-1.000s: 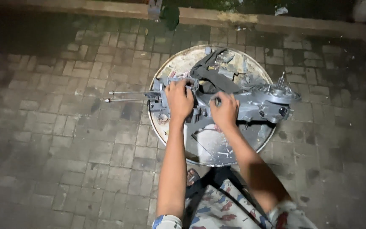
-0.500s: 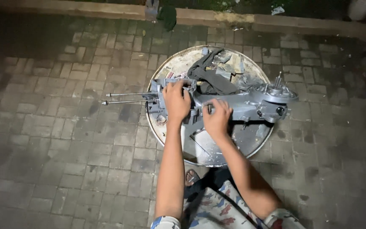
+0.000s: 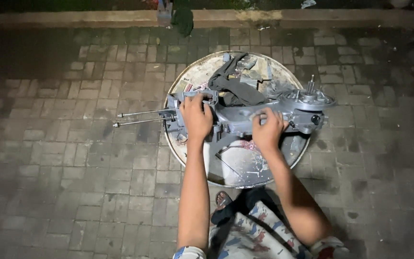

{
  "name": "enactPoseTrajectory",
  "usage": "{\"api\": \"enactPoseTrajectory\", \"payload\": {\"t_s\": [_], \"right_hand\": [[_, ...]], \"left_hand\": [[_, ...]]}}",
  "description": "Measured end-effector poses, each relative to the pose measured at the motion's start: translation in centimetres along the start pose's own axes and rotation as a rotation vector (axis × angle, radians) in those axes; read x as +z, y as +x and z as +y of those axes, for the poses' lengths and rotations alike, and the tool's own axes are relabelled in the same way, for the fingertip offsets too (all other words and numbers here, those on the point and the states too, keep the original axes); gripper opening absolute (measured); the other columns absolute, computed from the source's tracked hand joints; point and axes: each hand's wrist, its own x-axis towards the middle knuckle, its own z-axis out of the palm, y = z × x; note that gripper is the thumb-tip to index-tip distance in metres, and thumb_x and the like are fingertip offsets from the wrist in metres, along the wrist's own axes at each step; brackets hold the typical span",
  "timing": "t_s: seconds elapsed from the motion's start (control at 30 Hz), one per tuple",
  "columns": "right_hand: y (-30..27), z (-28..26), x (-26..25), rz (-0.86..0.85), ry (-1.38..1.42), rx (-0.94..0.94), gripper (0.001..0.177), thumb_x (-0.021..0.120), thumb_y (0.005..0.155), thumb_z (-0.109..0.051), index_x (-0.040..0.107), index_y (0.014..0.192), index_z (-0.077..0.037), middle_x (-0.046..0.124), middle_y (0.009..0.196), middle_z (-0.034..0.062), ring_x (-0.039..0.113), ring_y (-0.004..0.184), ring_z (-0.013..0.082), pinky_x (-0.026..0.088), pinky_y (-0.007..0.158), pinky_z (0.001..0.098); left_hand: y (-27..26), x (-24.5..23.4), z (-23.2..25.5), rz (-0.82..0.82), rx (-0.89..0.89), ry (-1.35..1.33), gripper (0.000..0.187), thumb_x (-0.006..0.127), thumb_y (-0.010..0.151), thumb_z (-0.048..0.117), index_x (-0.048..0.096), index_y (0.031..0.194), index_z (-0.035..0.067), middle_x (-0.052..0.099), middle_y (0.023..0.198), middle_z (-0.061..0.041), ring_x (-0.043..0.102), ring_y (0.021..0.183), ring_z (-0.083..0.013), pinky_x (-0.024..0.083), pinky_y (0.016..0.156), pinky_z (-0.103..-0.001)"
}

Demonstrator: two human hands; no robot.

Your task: The person sands a gray metal engine casing with a sanding block, focusing on edges and recessed areas. The person repeatedly rubs the surface to smooth it, occasionally repositioning the part on a round work surface.

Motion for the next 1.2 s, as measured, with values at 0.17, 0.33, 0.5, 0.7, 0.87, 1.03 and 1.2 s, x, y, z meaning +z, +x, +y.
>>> {"api": "enactPoseTrajectory", "payload": {"t_s": [0.17,0.33,0.5,0.7,0.87,1.03,1.2], "right_hand": [[-0.7,-5.5,-0.1,-0.181,0.138,-0.035,0.01,0.07,0.081,-0.014,0.07,0.086,-0.022,0.07,0.077,0.0018,0.068,0.085,0.0338,0.045,0.08,0.0458],[0.9,-1.5,-1.2,-0.109,-0.107,-0.064,0.012,0.072,0.081,-0.017,0.069,0.092,-0.022,0.069,0.078,0.0042,0.067,0.086,0.0331,0.041,0.082,0.047],[-1.1,-5.5,1.1,-0.169,0.046,-0.14,0.01,0.068,0.08,-0.018,0.067,0.08,-0.027,0.062,0.069,-0.0065,0.065,0.077,0.0234,0.044,0.079,0.0371],[2.7,4.6,-2.0,-0.155,-0.142,-0.084,0.012,0.07,0.082,-0.016,0.068,0.09,-0.024,0.065,0.077,0.0016,0.066,0.087,0.0308,0.043,0.084,0.0468],[1.6,0.8,-3.1,-0.332,0.07,-0.102,0.012,0.07,0.084,-0.014,0.071,0.084,-0.026,0.07,0.076,-0.0005,0.069,0.085,0.0276,0.043,0.086,0.0443],[4.7,3.9,-6.5,-0.308,-0.069,-0.24,0.005,0.071,0.086,-0.015,0.071,0.089,-0.02,0.064,0.075,0.0066,0.067,0.081,0.0303,0.049,0.076,0.0418],[8.3,2.8,-10.2,-0.423,0.209,-0.104,0.002,0.076,0.09,-0.018,0.076,0.092,-0.018,0.063,0.069,0.0043,0.068,0.072,0.0269,0.052,0.07,0.0335]], "left_hand": [[0.1,-0.1,0.2,-0.012,0.0,-0.026,0.026,0.061,0.089,0.003,0.072,0.11,0.016,0.073,0.104,-0.003,0.057,0.108,-0.0263,0.029,0.113,-0.049],[0.2,-0.4,-0.2,-0.021,0.008,-0.011,0.026,0.06,0.09,0.004,0.071,0.11,0.018,0.072,0.105,-0.001,0.057,0.108,-0.025,0.029,0.114,-0.048],[0.2,-1.3,1.0,-0.021,-0.016,-0.086,0.03,0.057,0.091,0.0,0.072,0.112,0.015,0.073,0.105,-0.004,0.058,0.108,-0.0281,0.027,0.115,-0.051],[0.3,-0.7,-0.4,-0.048,-0.016,-0.054,0.034,0.058,0.089,0.002,0.071,0.113,0.022,0.073,0.107,0.003,0.057,0.111,-0.0227,0.027,0.115,-0.048],[0.0,-0.9,0.2,-0.031,-0.034,-0.067,0.03,0.059,0.088,0.0,0.069,0.113,0.014,0.069,0.106,-0.004,0.057,0.112,-0.0266,0.027,0.115,-0.048],[0.0,-1.6,0.9,-0.032,-0.025,-0.073,0.028,0.058,0.089,0.0,0.068,0.113,0.011,0.064,0.105,-0.006,0.058,0.111,-0.0267,0.027,0.114,-0.046],[-0.8,-1.3,0.0,-0.042,-0.072,-0.087,0.03,0.058,0.089,-0.003,0.068,0.115,0.009,0.059,0.104,-0.008,0.058,0.111,-0.0296,0.024,0.115,-0.046]]}}
